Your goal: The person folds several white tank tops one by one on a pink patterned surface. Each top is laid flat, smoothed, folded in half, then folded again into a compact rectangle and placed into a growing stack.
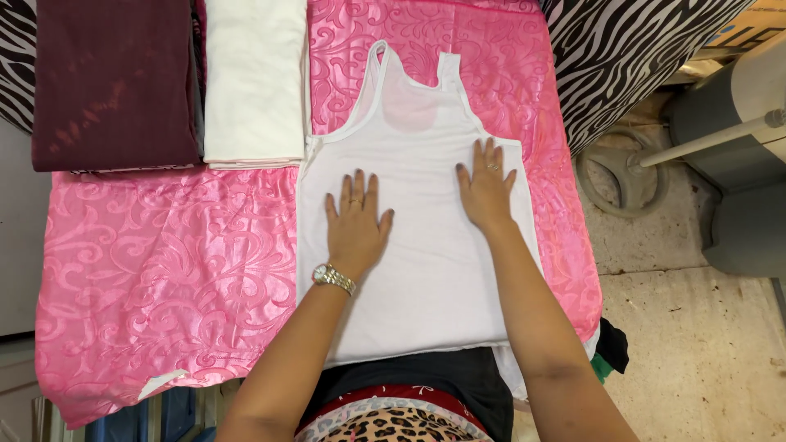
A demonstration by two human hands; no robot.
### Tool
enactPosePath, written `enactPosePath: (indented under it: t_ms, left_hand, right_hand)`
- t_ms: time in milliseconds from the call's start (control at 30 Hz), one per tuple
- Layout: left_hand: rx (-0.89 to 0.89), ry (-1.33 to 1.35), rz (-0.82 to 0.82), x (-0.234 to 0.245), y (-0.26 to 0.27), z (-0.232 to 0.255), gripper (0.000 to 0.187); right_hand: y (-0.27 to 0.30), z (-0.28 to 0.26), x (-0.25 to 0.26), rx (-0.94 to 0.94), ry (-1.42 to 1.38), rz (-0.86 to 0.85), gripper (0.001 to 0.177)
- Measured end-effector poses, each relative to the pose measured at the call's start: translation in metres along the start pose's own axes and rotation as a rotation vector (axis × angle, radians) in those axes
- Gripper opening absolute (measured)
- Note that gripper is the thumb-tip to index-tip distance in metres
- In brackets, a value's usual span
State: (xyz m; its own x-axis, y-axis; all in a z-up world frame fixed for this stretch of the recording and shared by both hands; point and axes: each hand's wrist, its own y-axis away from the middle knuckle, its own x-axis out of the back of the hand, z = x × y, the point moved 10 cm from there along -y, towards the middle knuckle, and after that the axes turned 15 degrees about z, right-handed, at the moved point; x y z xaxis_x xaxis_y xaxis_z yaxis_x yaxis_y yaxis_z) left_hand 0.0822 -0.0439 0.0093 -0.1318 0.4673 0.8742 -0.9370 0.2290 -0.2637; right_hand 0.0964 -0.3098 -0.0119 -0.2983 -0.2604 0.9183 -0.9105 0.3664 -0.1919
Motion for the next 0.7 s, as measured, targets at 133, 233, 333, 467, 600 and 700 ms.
enactPosePath:
  t_ms: [133,233,333,467,600,700]
  left_hand:
    - [0.091,0.039,0.165,0.021,-0.012,-0.034,0.072]
    - [0.175,0.096,0.384,0.054,-0.013,-0.064,0.061]
    - [0.318,0.07,0.428,0.059,-0.006,-0.102,0.048]
    - [0.273,0.106,0.302,0.042,-0.009,-0.129,0.025]
    - [0.575,0.953,0.268,0.049,-0.005,-0.137,0.017]
    - [0.605,1.213,0.292,0.098,0.008,-0.12,0.02]
  right_hand:
    - [0.01,-0.002,0.013,0.071,0.033,0.131,0.065]
    - [0.005,0.01,0.049,0.052,-0.009,0.325,0.062]
    - [0.013,0.063,0.062,-0.23,0.048,0.281,0.057]
    - [0.034,0.099,0.055,-0.268,0.114,0.14,0.04]
    - [0.04,0.126,0.06,-0.516,-0.411,0.119,0.026]
    - [0.049,0.127,0.09,-0.552,-1.044,0.128,0.009]
